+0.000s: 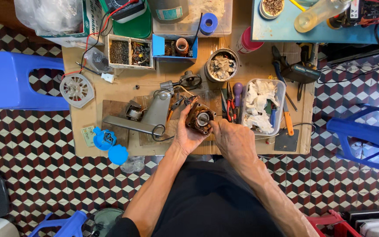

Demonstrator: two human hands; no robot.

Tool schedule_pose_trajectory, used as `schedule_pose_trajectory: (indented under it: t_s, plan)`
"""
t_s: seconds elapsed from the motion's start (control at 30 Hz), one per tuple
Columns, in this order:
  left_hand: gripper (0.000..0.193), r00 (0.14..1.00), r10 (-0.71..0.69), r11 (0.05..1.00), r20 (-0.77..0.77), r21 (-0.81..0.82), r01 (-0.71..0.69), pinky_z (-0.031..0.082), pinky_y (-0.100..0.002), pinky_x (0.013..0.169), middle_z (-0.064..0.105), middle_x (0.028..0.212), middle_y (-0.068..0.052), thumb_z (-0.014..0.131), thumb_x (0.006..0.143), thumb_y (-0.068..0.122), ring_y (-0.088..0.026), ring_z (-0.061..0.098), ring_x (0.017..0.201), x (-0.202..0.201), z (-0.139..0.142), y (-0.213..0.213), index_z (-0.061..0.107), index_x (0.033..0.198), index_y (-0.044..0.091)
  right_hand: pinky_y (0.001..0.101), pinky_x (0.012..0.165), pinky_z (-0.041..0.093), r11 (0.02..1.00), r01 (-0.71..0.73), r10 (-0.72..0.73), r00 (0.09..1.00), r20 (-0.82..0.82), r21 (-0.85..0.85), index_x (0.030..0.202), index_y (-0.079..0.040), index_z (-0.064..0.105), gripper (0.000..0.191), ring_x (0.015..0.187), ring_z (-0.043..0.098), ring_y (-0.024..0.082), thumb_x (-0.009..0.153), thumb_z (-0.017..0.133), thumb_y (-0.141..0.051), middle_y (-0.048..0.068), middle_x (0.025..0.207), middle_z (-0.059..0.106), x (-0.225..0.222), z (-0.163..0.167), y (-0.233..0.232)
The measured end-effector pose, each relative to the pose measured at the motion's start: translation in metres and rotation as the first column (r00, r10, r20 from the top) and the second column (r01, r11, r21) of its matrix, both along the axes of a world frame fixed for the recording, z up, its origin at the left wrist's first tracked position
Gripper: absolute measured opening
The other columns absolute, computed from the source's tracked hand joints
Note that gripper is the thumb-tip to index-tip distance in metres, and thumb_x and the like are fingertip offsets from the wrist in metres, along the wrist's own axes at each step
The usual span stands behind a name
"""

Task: The person cleans a motor stator with a cloth, applies liquid from a bottle, and uses a multimeter to test electrical continuity. They then insert a metal rod into the stator and continue handling the component on a cluttered workbench.

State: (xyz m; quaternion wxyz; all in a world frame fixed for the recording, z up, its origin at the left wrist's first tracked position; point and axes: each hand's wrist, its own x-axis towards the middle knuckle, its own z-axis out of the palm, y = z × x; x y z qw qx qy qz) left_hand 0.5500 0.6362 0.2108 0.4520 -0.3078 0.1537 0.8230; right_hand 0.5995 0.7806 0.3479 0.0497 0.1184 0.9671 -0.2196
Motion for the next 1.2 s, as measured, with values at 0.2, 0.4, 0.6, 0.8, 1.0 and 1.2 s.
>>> schedule_pose_trajectory:
  t_s: [0.2, 0.4, 0.6, 0.8, 1.0, 1.2]
  plan:
    - [0.052, 1.0, -0.01, 1.0, 0.026, 0.021, 0.009, 0.06, -0.041, 0.081, 0.071, 0.111, -0.007, 0.071, 0.087, 0.056, -0.023, 0.067, 0.1, -0.01, 0.003, 0.004, 0.067, 0.117, 0.014, 0.0459, 0.056, 0.052, 0.99, -0.135, 0.139, 0.983, -0.118, 0.037, 0.086, -0.003, 0.059, 0.029, 0.065, 0.066, 0.034, 0.095, 0.065, -0.03, 0.015, 0.075, 0.063, 0.001, 0.013, 0.01]
    - [0.05, 0.998, -0.009, 1.0, 0.07, -0.022, 0.011, 0.06, -0.041, 0.084, 0.071, 0.111, -0.007, 0.074, 0.086, 0.051, -0.022, 0.067, 0.1, -0.012, 0.013, 0.014, 0.067, 0.118, 0.013, 0.0442, 0.051, 0.05, 0.981, -0.19, 0.187, 0.978, -0.093, -0.029, 0.078, -0.004, 0.06, 0.033, 0.055, 0.061, 0.03, 0.101, 0.063, -0.027, 0.014, 0.066, 0.061, 0.0, 0.005, 0.033]
    - [0.049, 0.999, -0.026, 0.992, -0.041, -0.128, 0.02, 0.059, -0.039, 0.082, 0.072, 0.109, -0.005, 0.073, 0.087, 0.051, -0.02, 0.069, 0.098, -0.013, 0.015, 0.022, 0.068, 0.118, 0.013, 0.044, 0.054, 0.051, 0.924, 0.298, -0.175, 0.888, 0.424, -0.241, 0.073, 0.002, 0.068, 0.06, 0.051, 0.064, 0.032, 0.11, 0.05, -0.041, 0.021, 0.06, 0.065, 0.004, -0.014, 0.044]
    - [0.038, 0.992, -0.059, 0.984, -0.115, -0.172, 0.039, 0.059, -0.037, 0.079, 0.074, 0.108, -0.001, 0.068, 0.09, 0.042, -0.019, 0.07, 0.095, 0.001, 0.014, 0.028, 0.069, 0.117, 0.016, 0.0491, 0.058, 0.053, 0.989, 0.118, -0.125, 0.99, -0.073, -0.084, 0.089, -0.008, 0.067, 0.025, 0.069, 0.068, 0.039, 0.092, 0.068, -0.033, 0.016, 0.074, 0.069, 0.045, -0.009, 0.048]
    - [0.043, 0.969, -0.202, 0.905, -0.144, -0.405, 0.128, 0.054, -0.048, 0.085, 0.072, 0.116, -0.005, 0.052, 0.098, 0.052, -0.027, 0.067, 0.109, 0.029, 0.009, 0.006, 0.066, 0.128, 0.024, 0.0463, 0.061, 0.053, 0.963, -0.26, 0.242, 0.951, -0.191, -0.073, 0.089, -0.004, 0.06, 0.019, 0.074, 0.067, 0.034, 0.096, 0.061, -0.021, 0.014, 0.079, 0.064, 0.082, 0.001, 0.052]
    - [0.042, 0.961, -0.219, 0.923, -0.172, -0.355, 0.147, 0.055, -0.049, 0.087, 0.071, 0.119, -0.003, 0.053, 0.101, 0.053, -0.024, 0.066, 0.111, 0.026, 0.006, 0.015, 0.066, 0.128, 0.023, 0.0422, 0.053, 0.051, 0.793, 0.275, -0.279, 0.957, 0.077, -0.543, 0.094, -0.006, 0.068, 0.035, 0.057, 0.062, 0.03, 0.107, 0.055, -0.035, 0.013, 0.068, 0.063, 0.092, -0.001, 0.042]
